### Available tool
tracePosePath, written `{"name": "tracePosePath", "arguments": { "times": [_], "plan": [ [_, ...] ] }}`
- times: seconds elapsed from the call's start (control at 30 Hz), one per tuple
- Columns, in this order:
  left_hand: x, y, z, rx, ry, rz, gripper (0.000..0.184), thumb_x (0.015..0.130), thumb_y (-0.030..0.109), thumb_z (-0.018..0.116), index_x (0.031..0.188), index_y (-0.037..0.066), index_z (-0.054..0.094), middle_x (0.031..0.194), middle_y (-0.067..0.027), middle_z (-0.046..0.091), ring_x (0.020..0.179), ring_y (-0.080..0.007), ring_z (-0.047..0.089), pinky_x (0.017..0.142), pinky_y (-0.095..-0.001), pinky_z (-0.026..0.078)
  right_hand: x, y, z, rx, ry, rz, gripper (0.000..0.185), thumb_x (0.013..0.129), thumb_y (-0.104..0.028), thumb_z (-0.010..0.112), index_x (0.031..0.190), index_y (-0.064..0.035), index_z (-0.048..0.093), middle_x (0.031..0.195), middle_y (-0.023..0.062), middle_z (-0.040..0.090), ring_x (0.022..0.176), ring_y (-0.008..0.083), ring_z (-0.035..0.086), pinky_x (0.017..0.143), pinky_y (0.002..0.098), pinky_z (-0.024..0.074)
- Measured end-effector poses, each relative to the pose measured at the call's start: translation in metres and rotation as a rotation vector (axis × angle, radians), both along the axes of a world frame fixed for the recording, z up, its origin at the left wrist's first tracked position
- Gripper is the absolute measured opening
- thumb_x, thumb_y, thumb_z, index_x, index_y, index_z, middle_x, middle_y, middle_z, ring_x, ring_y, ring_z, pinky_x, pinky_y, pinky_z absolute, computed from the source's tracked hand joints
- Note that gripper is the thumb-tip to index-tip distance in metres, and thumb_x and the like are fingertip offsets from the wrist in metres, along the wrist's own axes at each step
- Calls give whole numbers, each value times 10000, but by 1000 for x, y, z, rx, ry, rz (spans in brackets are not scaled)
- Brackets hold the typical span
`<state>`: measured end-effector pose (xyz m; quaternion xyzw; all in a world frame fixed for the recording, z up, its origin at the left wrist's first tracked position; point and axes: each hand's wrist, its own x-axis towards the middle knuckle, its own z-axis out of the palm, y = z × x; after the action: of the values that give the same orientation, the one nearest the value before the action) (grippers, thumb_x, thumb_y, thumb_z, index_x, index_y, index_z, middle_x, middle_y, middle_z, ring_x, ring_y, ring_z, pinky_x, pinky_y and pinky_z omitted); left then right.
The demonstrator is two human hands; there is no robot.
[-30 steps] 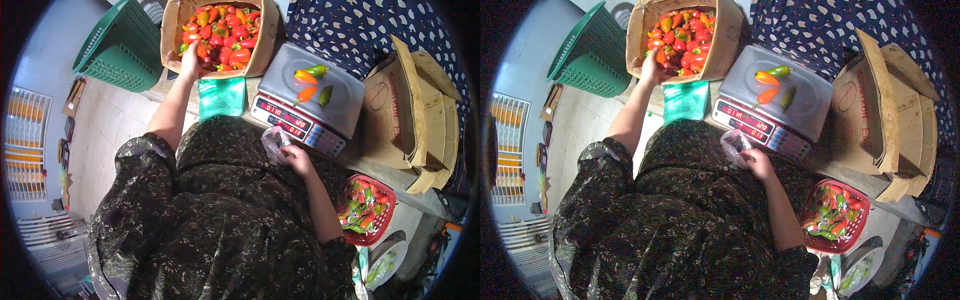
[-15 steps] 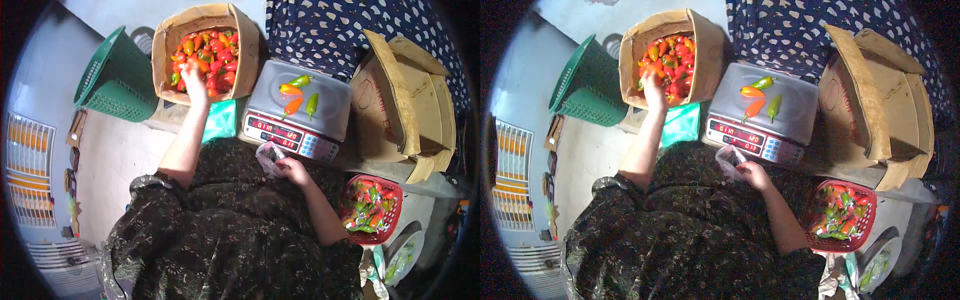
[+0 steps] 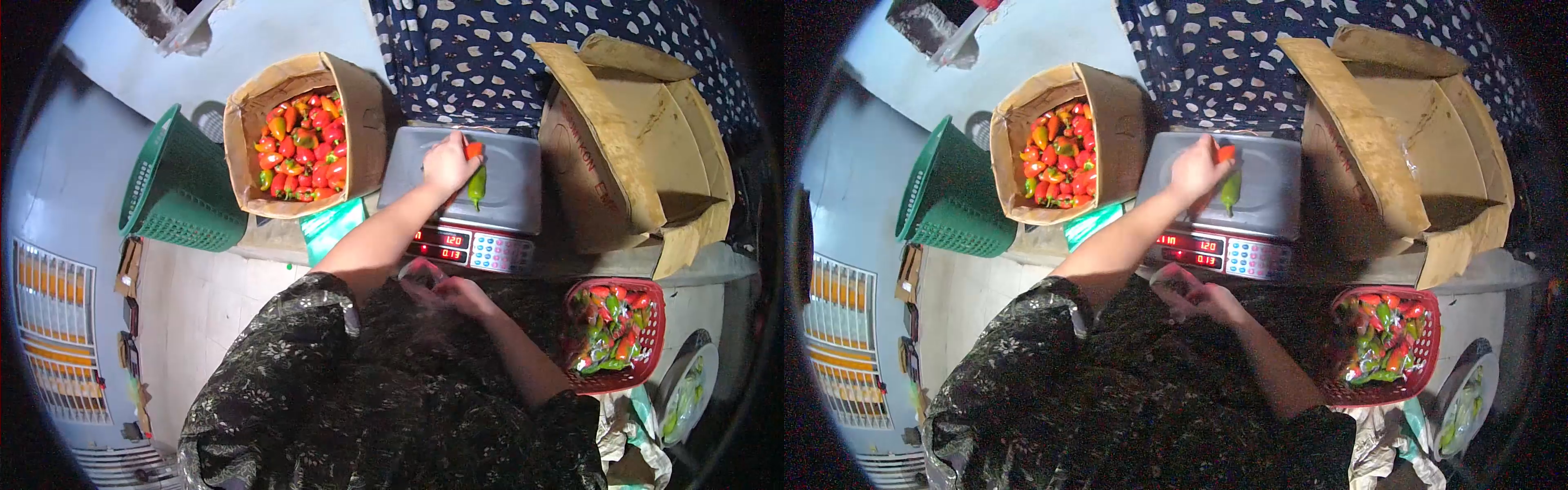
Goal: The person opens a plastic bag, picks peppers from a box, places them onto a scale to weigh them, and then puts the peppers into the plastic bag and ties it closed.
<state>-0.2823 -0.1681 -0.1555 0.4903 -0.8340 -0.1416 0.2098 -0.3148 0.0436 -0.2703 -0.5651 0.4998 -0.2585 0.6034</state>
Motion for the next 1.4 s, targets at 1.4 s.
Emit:
{"name": "tracePosePath", "arguments": {
  "times": [1.4],
  "plan": [
    [147,112,-24,386,73,-601,268,731,41,623,983,130,644,972,-112,581,1008,-273,554,888,-366,442,2,2,-41,-475,131,-196,377,591,10,629,958,-75,635,1046,103,576,987,276,574,851,330,461]
  ]
}}
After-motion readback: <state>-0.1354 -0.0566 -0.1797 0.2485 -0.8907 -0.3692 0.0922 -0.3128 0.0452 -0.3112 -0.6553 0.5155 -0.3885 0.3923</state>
